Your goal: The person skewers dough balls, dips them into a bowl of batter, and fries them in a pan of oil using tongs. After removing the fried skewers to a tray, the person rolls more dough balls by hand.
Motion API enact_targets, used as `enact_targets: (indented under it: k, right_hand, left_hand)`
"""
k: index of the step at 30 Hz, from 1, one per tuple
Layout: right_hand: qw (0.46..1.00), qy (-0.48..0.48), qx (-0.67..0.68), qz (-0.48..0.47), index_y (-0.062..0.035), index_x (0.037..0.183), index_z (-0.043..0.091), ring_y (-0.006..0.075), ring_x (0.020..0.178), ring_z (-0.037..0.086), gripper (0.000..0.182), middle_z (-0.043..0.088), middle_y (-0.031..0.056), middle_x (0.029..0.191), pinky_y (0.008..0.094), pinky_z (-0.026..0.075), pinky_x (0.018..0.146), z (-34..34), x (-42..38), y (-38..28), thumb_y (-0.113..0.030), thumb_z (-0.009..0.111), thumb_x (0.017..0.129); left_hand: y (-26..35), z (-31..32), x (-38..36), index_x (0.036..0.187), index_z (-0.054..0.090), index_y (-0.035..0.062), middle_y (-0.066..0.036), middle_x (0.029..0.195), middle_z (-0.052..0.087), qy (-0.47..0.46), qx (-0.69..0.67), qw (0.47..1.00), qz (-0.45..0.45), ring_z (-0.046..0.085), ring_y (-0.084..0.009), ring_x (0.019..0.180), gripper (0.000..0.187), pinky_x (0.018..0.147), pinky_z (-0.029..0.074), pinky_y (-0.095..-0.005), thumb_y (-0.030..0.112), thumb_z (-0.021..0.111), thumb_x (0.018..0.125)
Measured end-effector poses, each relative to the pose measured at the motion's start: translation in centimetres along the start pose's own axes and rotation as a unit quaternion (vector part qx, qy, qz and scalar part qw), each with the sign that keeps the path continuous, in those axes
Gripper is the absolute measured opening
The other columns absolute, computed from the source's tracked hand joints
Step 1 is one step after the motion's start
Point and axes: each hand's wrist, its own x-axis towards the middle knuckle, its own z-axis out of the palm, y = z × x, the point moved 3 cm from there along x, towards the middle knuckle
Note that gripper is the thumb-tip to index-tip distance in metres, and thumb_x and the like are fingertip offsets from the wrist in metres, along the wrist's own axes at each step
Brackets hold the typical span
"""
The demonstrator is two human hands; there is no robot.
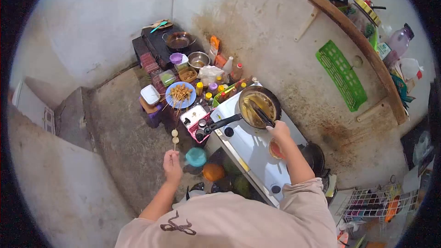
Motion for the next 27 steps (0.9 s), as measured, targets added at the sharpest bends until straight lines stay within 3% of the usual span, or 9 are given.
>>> enact_targets:
  k: [1, 7, 10, 13, 16, 17, 23, 25, 27]
  right_hand:
    - [0.999, 0.021, 0.033, -0.007, 0.0003, 0.087, 0.059, 0.032, 0.08, 0.058, 0.043, 0.059, 0.0192, 0.087, 0.0379, 0.044, 0.073, 0.9, 1.1, 1.6, -0.037, 0.065, 0.066]
    - [0.969, -0.147, 0.155, 0.124, 0.003, 0.075, 0.061, 0.0298, 0.076, 0.059, 0.047, 0.061, 0.0193, 0.075, 0.0367, 0.045, 0.068, 1.4, 3.4, 3.8, -0.042, 0.064, 0.065]
    - [0.984, -0.088, 0.111, 0.103, 0.0043, 0.077, 0.058, 0.0305, 0.079, 0.059, 0.048, 0.06, 0.0193, 0.08, 0.0364, 0.045, 0.068, 0.3, 2.5, 3.7, -0.042, 0.063, 0.067]
    - [0.999, 0.029, -0.018, 0.02, 0.0031, 0.089, 0.053, 0.032, 0.082, 0.058, 0.046, 0.058, 0.0183, 0.088, 0.0374, 0.046, 0.069, -1.1, -0.6, 2.3, -0.038, 0.061, 0.07]
    - [0.997, 0.043, -0.055, -0.026, 0.0011, 0.1, 0.046, 0.0337, 0.084, 0.057, 0.046, 0.055, 0.0171, 0.094, 0.0392, 0.046, 0.071, -0.9, -3.5, 0.5, -0.033, 0.06, 0.073]
    - [0.994, 0.038, -0.082, -0.057, 0.0005, 0.108, 0.041, 0.0321, 0.081, 0.057, 0.055, 0.053, 0.0171, 0.095, 0.0376, 0.047, 0.066, 1.1, -2.6, 1.1, -0.035, 0.061, 0.07]
    - [0.988, 0.063, -0.104, -0.098, 0.002, 0.101, 0.047, 0.031, 0.08, 0.057, 0.051, 0.055, 0.0182, 0.092, 0.037, 0.047, 0.068, 3.3, -0.1, 1.1, -0.035, 0.062, 0.07]
    - [0.99, 0.029, -0.094, -0.104, 0.0006, 0.093, 0.053, 0.0305, 0.082, 0.058, 0.04, 0.057, 0.0187, 0.089, 0.0357, 0.048, 0.068, 3.3, 0.7, 1.2, -0.031, 0.061, 0.071]
    - [0.994, 0.013, -0.062, -0.093, -0.0002, 0.085, 0.056, 0.0289, 0.079, 0.059, 0.033, 0.058, 0.0184, 0.084, 0.0347, 0.048, 0.064, 2.8, 1.1, 1.2, -0.03, 0.061, 0.072]
  left_hand:
    - [0.0, 0.0, -0.3, 0.093, 0.046, 0.0031, -0.001, 0.084, 0.048, -0.005, -0.004, 1.0, -0.016, 0.043, -0.0074, 0.075, 0.012, 0.068, 0.037, -0.0201, 0.011, 0.039, 0.087]
    - [2.3, 1.2, -2.3, 0.094, 0.047, 0.0033, -0.001, 0.085, 0.049, 0.008, -0.01, 1.0, 0.008, 0.044, -0.0075, 0.076, 0.013, 0.07, 0.038, -0.0202, 0.013, 0.04, 0.087]
    - [2.8, 1.5, -2.9, 0.093, 0.047, 0.0035, -0.001, 0.085, 0.049, 0.017, 0.009, 1.0, 0.022, 0.044, -0.0074, 0.076, 0.013, 0.07, 0.037, -0.0201, 0.013, 0.041, 0.087]
    - [3.7, 2.2, -3.5, 0.088, 0.047, 0.0067, 0.006, 0.067, 0.038, 0.042, 0.034, 0.996, 0.064, 0.032, -0.0021, 0.057, 0.012, 0.049, 0.025, -0.0164, 0.017, 0.041, 0.088]
    - [4.2, 2.3, -4.3, 0.088, 0.048, 0.0066, 0.006, 0.067, 0.038, 0.054, 0.029, 0.996, 0.06, 0.031, -0.0015, 0.056, 0.012, 0.05, 0.025, -0.0159, 0.018, 0.042, 0.087]
    - [4.3, 2.2, -4.5, 0.088, 0.048, 0.0066, 0.006, 0.067, 0.038, 0.058, 0.028, 0.995, 0.069, 0.031, -0.0014, 0.056, 0.013, 0.049, 0.025, -0.0159, 0.018, 0.043, 0.087]
    - [5.0, 1.1, -5.8, 0.088, 0.049, 0.0073, 0.007, 0.064, 0.038, 0.081, 0.033, 0.993, 0.08, 0.031, -0.0012, 0.053, 0.013, 0.047, 0.024, -0.0156, 0.019, 0.045, 0.086]
    - [5.0, 0.5, -6.2, 0.088, 0.049, 0.0077, 0.007, 0.063, 0.039, 0.1, 0.024, 0.992, 0.077, 0.031, -0.0012, 0.052, 0.013, 0.046, 0.024, -0.0157, 0.019, 0.045, 0.086]
    - [4.4, -0.5, -6.6, 0.092, 0.047, 0.0046, 0.002, 0.076, 0.046, 0.098, 0.017, 0.994, 0.05, 0.041, -0.0054, 0.068, 0.013, 0.061, 0.034, -0.0189, 0.015, 0.043, 0.087]
